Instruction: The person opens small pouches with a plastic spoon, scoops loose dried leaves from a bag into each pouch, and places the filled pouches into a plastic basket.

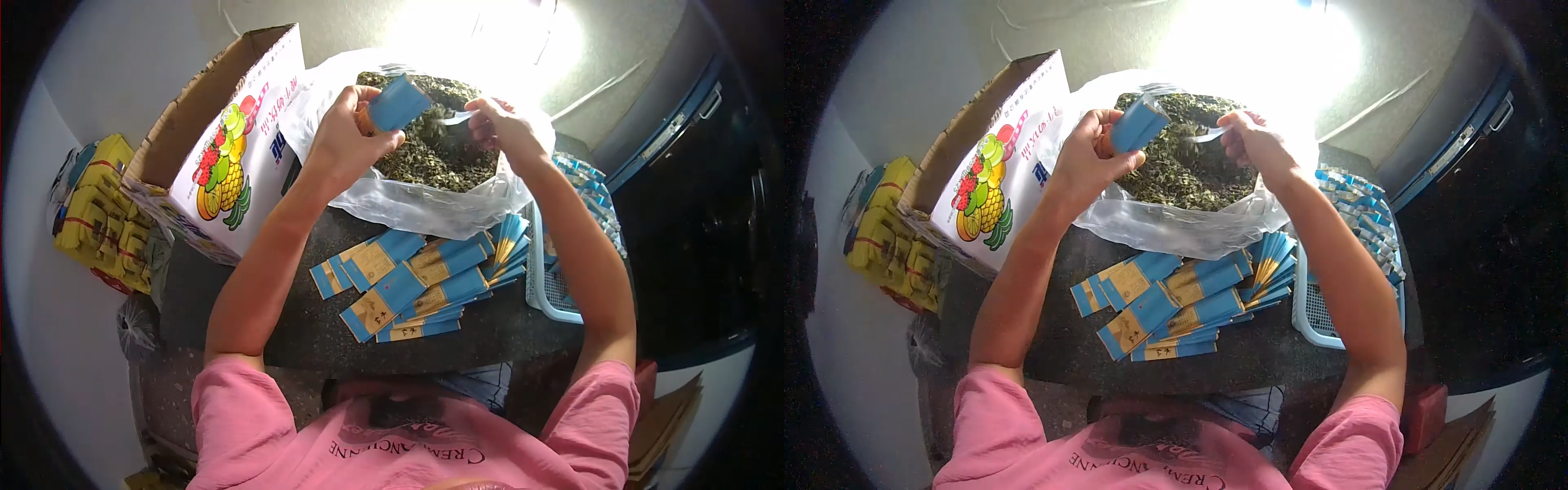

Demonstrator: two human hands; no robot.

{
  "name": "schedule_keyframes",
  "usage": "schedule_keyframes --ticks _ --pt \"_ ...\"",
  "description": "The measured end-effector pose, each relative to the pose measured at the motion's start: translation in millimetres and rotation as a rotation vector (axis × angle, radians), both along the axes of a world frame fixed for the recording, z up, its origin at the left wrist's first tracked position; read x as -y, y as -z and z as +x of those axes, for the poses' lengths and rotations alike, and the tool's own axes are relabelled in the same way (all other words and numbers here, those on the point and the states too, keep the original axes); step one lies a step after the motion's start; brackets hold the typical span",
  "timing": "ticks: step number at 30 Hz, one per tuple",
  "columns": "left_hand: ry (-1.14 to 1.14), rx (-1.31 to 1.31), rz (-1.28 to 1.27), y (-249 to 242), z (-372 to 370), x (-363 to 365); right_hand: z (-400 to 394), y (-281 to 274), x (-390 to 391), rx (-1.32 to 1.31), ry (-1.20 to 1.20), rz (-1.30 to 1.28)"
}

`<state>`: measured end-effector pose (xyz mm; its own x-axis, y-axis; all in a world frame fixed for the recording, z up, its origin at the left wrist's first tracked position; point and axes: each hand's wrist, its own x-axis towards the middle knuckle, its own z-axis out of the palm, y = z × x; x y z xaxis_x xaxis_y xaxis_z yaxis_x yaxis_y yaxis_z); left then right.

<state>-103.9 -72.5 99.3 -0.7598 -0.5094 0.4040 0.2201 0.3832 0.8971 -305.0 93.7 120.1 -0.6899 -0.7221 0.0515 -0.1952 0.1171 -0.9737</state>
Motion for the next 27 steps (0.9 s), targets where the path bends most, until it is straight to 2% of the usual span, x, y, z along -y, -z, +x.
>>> schedule_keyframes --ticks 2,7,10,11,13,14,16,18,21,23,25,27 --pt "-0.033 0.082 -0.075 1.2 -1.9 -0.5 -1.1 -13.9 -8.0 -0.052 0.03 -0.024" --pt "0.017 0.099 -0.11 -3.0 -10.3 -12.5 2.8 -49.3 -25.2 -0.132 -0.001 -0.11" --pt "-0.002 0.087 -0.098 -1.4 -21.8 -16.3 6.1 -63.3 -28.0 -0.383 -0.102 -0.022" --pt "-0.008 0.073 -0.118 -1.3 -25.7 -18.0 11.4 -65.5 -27.0 -0.383 -0.102 -0.022" --pt "-0.015 0.062 -0.138 0.4 -30.8 -21.5 25.8 -70.5 -24.9 -0.631 -0.224 0.013" --pt "-0.026 0.045 -0.149 0.9 -32.2 -23.5 31.1 -70.2 -25.3 -0.629 -0.225 0.014" --pt "-0.041 0.029 -0.156 2.6 -32.7 -24.2 40.1 -68.4 -26.3 -0.944 -0.267 -0.071" --pt "0.009 -0.004 -0.061 2.7 -30.9 -22.5 42.8 -72.0 -30.5 -0.966 -0.212 -0.104" --pt "-0.016 -0.023 -0.06 -0.7 -25.2 -19.8 19.6 -66.7 -32.6 -0.985 -0.126 -0.155" --pt "-0.011 -0.044 -0.05 -4.7 -19.5 -18.7 5.9 -54.6 -28.6 -0.903 -0.019 -0.017" --pt "-0.001 -0.061 -0.042 -6.5 -14.6 -17.5 -2.9 -34.6 -18.2 -0.901 -0.017 0.218" --pt "-0.004 -0.048 -0.033 -7.5 -10.4 -14.5 -7.5 -6.2 2.4 -0.809 0.01 0.33"
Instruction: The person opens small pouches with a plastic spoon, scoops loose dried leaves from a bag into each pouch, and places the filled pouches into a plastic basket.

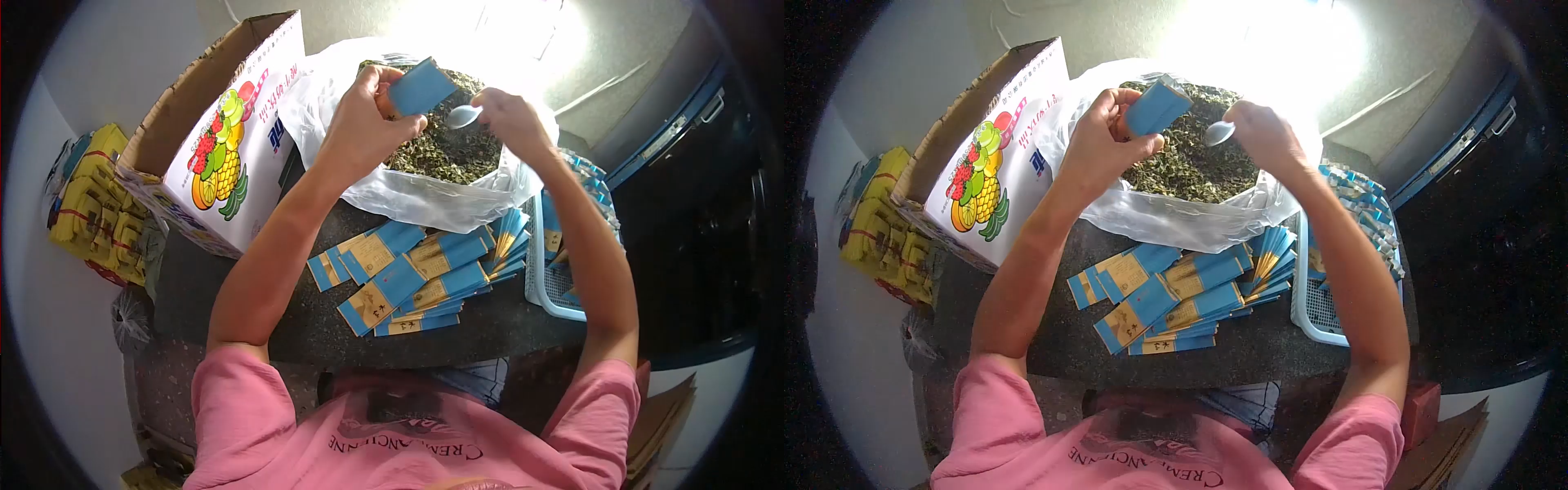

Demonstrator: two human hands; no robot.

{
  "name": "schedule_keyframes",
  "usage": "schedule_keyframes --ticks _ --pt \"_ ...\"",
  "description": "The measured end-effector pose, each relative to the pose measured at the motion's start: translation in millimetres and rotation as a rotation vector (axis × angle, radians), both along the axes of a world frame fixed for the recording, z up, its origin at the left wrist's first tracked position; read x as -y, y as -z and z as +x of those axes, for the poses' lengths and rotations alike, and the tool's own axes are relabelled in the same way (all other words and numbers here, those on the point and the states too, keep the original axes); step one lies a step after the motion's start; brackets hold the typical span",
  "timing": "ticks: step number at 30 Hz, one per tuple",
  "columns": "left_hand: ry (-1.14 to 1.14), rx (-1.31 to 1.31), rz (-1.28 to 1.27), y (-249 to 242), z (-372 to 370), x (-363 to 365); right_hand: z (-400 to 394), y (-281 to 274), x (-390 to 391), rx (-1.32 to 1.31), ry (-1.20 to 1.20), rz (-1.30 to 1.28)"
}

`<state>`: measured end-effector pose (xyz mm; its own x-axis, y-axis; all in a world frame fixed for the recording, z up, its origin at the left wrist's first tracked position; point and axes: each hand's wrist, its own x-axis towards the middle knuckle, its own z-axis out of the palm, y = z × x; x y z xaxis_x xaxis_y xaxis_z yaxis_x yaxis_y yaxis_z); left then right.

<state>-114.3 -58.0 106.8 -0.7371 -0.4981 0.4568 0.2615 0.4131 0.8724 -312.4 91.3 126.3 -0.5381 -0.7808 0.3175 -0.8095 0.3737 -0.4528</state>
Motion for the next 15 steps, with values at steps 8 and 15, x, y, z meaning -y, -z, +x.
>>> schedule_keyframes --ticks 8,15 --pt "-0.033 0.08 -0.036 7.6 13.3 15.6 0.7 27.9 28.5 0.783 -0.001 -0.223" --pt "-0.021 0.128 -0.088 10.3 7.1 14.3 3.6 -26.7 -13.3 0.698 -0.059 -0.349"
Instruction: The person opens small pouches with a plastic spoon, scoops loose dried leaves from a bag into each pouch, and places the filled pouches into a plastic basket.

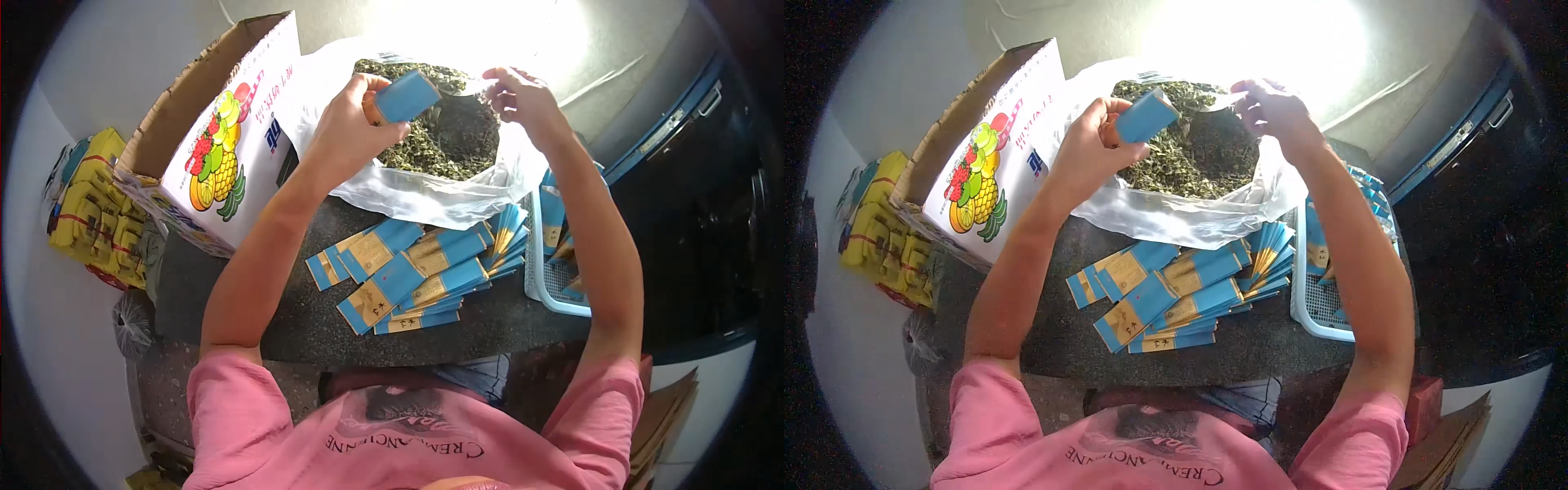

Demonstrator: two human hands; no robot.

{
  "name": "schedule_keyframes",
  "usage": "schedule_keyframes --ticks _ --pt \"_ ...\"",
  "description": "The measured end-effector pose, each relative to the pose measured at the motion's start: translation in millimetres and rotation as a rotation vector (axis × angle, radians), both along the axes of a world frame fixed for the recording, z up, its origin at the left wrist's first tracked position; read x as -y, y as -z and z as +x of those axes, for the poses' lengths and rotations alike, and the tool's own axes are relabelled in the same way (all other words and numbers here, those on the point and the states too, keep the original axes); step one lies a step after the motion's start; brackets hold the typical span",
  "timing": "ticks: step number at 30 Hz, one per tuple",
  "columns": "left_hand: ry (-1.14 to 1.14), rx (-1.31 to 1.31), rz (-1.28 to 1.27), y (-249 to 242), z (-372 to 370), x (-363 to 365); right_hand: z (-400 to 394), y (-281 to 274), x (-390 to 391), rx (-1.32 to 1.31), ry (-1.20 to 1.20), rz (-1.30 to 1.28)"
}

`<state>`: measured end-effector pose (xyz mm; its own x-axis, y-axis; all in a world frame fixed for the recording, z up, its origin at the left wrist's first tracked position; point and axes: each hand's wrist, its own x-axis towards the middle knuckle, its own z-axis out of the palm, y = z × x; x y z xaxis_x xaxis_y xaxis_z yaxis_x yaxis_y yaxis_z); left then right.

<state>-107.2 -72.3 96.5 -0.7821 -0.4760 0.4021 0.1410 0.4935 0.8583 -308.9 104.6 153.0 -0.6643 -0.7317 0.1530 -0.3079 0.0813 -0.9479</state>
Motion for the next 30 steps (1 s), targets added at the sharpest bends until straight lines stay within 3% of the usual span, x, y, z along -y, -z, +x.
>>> schedule_keyframes --ticks 6,8,9,12,16,18,22,27,30 --pt "0.02 0.02 -0.01 -1.9 -19.9 -13.1 5.7 -30.0 -14.8 -0.089 -0.162 0.019" --pt "0.009 -0.012 -0.044 0.5 -30.3 -18.9 18.6 -29.6 -7.9 -0.343 -0.338 0.086" --pt "-0.005 -0.045 -0.074 -1.4 -33.5 -22.4 27.3 -31.4 -5.5 -0.346 -0.335 0.081" --pt "0.002 -0.082 -0.034 1.8 -41.0 -22.0 52.7 -41.7 -9.0 -0.81 -0.211 0.183" --pt "0.019 -0.098 0.036 -1.5 -42.2 -20.3 52.1 -46.4 -17.7 -1.077 -0.153 0.0" --pt "0.017 -0.137 0.053 -7.4 -41.0 -20.5 56.2 -51.4 -25.6 -1.202 0.096 -0.025" --pt "-0.008 -0.165 0.007 -6.2 -50.0 -16.0 30.2 -46.0 -33.3 -1.166 0.183 0.197" --pt "0.094 -0.228 0.148 -30.5 -25.7 -37.8 29.4 -32.3 -48.4 -1.225 0.016 -0.118" --pt "0.218 -0.19 0.276 -40.9 -11.8 -59.0 53.3 -47.7 -66.2 -0.968 0.012 -0.087"
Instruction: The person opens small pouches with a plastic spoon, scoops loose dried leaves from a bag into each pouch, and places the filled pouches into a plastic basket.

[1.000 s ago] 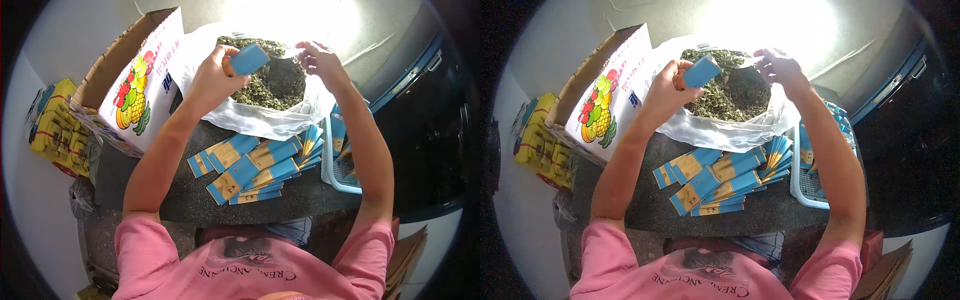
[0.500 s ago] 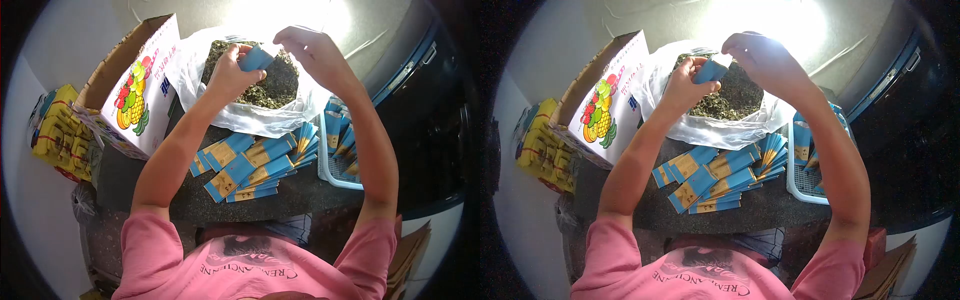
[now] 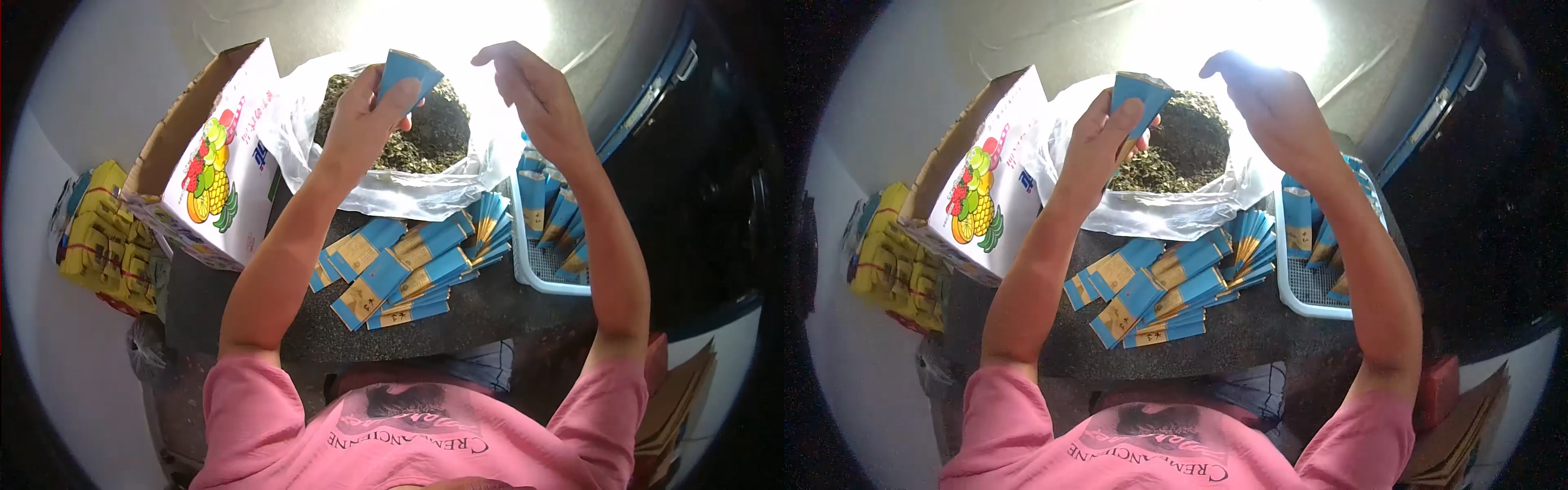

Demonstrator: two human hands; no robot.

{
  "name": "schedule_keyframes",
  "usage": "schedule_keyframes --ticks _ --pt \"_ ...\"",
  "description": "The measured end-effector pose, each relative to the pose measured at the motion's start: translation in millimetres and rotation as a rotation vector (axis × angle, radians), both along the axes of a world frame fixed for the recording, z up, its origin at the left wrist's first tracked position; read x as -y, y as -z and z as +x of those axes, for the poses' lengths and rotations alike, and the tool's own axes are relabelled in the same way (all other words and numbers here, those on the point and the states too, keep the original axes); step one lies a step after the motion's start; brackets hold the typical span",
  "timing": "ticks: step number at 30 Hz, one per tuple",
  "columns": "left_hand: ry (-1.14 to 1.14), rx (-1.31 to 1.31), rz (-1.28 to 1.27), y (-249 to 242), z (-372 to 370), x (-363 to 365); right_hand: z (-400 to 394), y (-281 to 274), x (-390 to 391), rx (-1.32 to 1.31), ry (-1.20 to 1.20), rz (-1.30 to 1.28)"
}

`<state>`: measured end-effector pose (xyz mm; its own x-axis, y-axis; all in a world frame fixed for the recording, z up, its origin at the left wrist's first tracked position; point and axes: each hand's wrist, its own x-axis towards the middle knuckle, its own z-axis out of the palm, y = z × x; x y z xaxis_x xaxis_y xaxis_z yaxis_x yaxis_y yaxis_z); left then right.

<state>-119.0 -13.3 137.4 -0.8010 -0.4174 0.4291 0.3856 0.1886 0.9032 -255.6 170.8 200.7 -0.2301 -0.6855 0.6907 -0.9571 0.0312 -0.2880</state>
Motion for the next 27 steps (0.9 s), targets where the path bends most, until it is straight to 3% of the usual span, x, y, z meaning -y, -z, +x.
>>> schedule_keyframes --ticks 2,5,8,13,17,18,23,25,27 --pt "0.165 -0.058 0.138 2.0 1.4 -18.4 10.9 -1.3 -12.4 0.032 -0.124 0.05" --pt "0.249 -0.006 0.185 3.0 5.7 -46.9 15.8 8.0 -34.2 -0.023 -0.216 0.167" --pt "0.306 0.011 0.163 4.3 10.5 -74.8 23.8 12.3 -58.5 0.107 -0.274 0.128" --pt "0.423 0.009 -0.036 23.2 2.5 -107.7 34.1 -15.9 -119.9 -0.053 -0.122 0.084" --pt "0.499 0.081 -0.037 36.6 2.0 -140.6 43.8 -12.7 -157.4 0.263 0.08 0.275" --pt "0.518 0.216 -0.118 38.7 3.9 -137.0 43.6 -9.8 -165.2 0.262 0.126 0.269" --pt "0.388 0.246 -0.127 60.6 20.9 -153.4 17.5 27.0 -205.5 0.201 0.265 0.265" --pt "0.372 0.211 -0.183 74.1 30.2 -154.5 11.1 43.2 -210.5 0.232 0.422 0.4" --pt "0.392 0.237 -0.213 79.6 42.6 -159.2 1.3 62.9 -207.4 0.235 0.407 0.473"
